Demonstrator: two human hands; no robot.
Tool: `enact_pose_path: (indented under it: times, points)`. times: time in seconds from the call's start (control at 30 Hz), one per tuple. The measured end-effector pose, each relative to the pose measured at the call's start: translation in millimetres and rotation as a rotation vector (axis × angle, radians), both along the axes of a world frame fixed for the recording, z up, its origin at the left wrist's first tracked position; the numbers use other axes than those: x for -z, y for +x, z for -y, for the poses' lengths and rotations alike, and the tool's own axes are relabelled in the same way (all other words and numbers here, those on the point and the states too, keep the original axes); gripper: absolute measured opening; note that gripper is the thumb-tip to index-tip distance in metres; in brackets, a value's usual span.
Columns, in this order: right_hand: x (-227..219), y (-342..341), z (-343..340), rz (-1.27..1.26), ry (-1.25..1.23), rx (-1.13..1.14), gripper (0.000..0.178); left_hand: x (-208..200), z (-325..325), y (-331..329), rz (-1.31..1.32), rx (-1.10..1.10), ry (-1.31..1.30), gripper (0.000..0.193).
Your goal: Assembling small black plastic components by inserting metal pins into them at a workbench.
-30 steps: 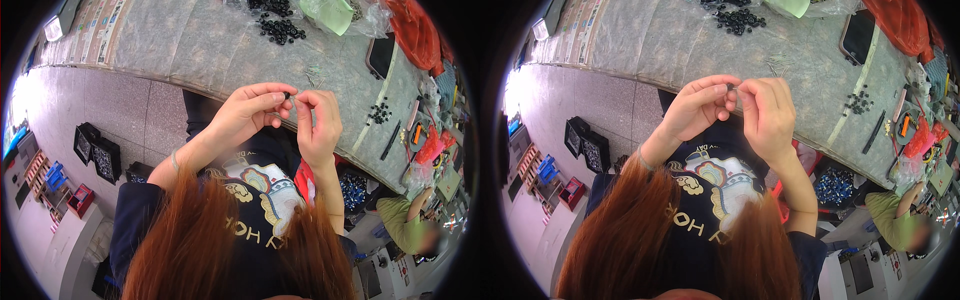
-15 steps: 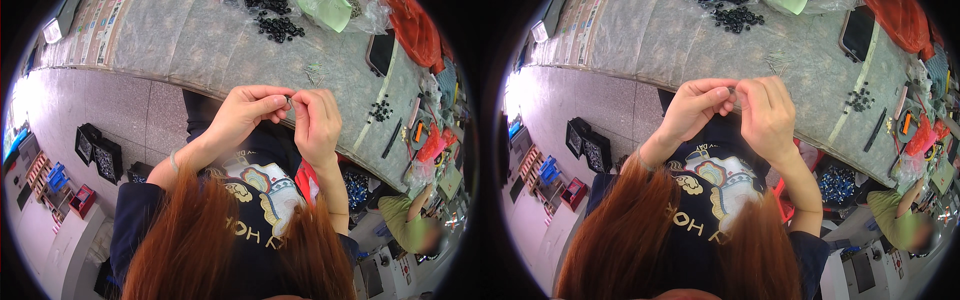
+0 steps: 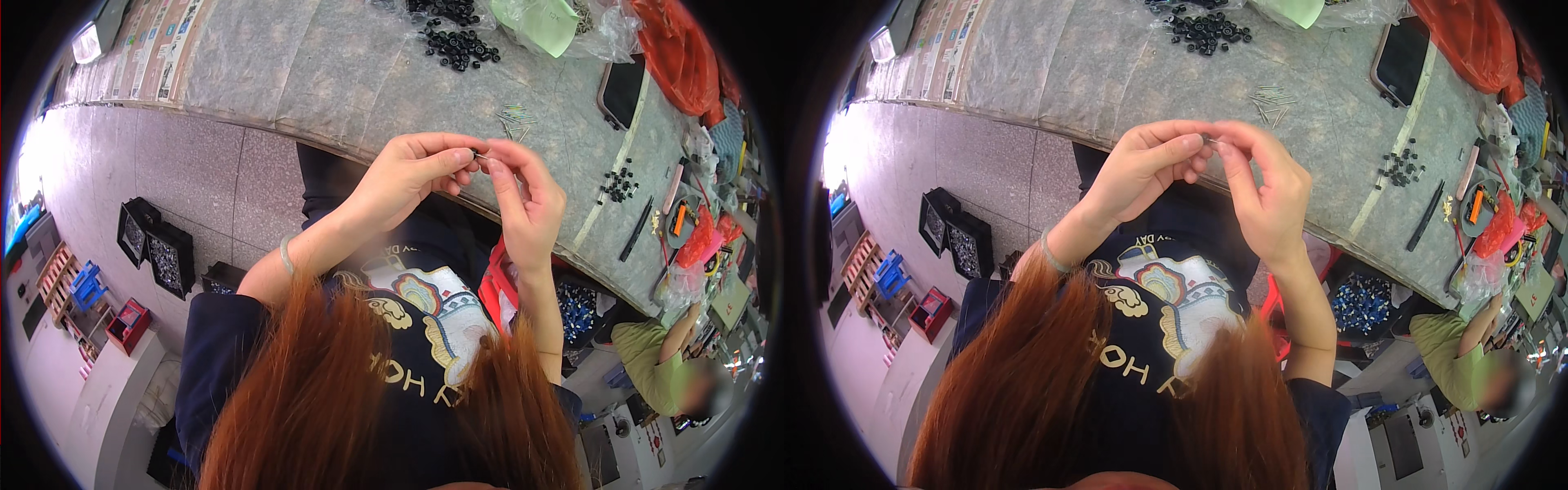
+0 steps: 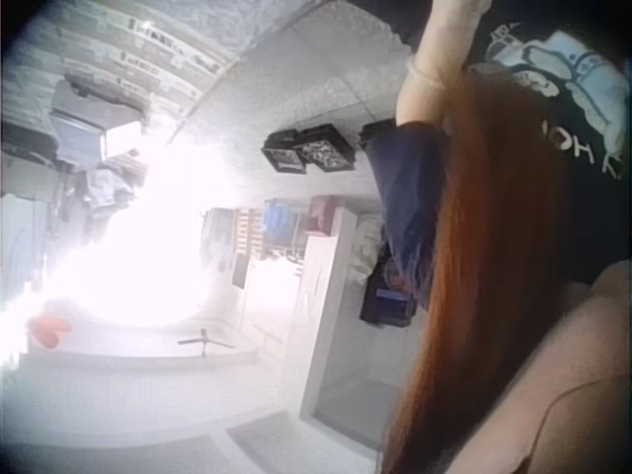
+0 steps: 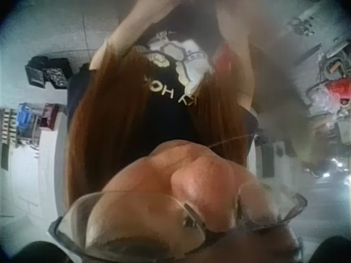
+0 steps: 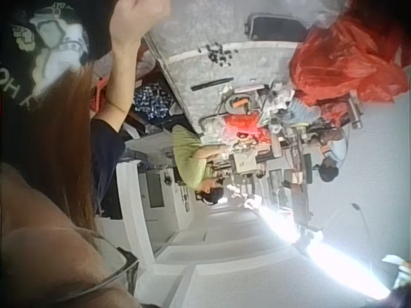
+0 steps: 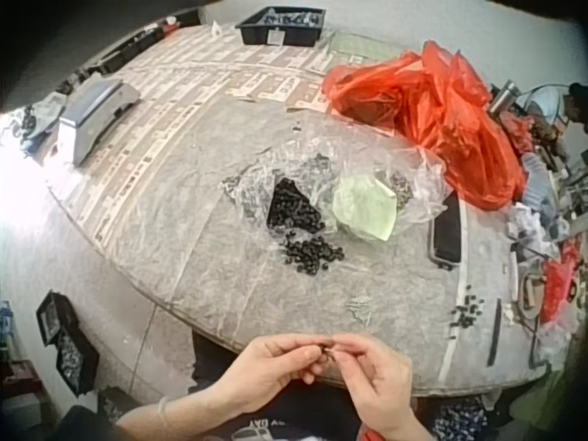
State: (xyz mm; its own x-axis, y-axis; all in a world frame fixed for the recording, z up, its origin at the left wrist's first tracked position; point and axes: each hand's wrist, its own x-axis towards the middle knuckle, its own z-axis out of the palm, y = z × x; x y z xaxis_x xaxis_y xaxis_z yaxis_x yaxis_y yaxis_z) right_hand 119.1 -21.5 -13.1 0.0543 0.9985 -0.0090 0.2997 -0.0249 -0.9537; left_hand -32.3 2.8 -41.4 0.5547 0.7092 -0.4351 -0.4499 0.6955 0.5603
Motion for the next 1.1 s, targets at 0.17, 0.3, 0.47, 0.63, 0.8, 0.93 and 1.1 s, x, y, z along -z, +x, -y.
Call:
enact_pose_path:
  times: [0.17,0.3,0.47,0.63,0.8,0.93,1.1]
  points:
    - [2.5,-2.5,3.1,-0.241,-0.091,0.099,0.012,-3.3,-1.5,-1.9,0.138,0.000,-0.100,0.024]
    - [15.5,-5.7,3.7,-0.216,0.018,0.137,0.009,-3.3,-1.1,0.1,0.150,-0.013,-0.086,0.024]
    - [19.5,-13.2,2.6,-0.003,0.140,0.178,0.006,-2.7,0.2,2.7,0.171,-0.045,-0.087,0.026]
    - [26.1,-12.0,-0.8,0.090,0.140,0.137,0.005,-0.7,-3.4,1.5,0.058,-0.045,-0.027,0.026]
    - [15.9,-13.5,-12.0,-0.087,0.117,0.087,0.010,8.0,-10.7,-2.2,0.028,-0.053,0.021,0.022]
    - [19.4,10.7,-48.2,0.170,0.117,0.070,0.018,11.4,-16.2,-12.4,0.121,-0.117,-0.065,0.017]
    - [39.0,22.6,-100.6,0.626,0.144,-0.027,0.019,9.1,-19.8,-16.0,0.151,-0.150,-0.054,0.015]
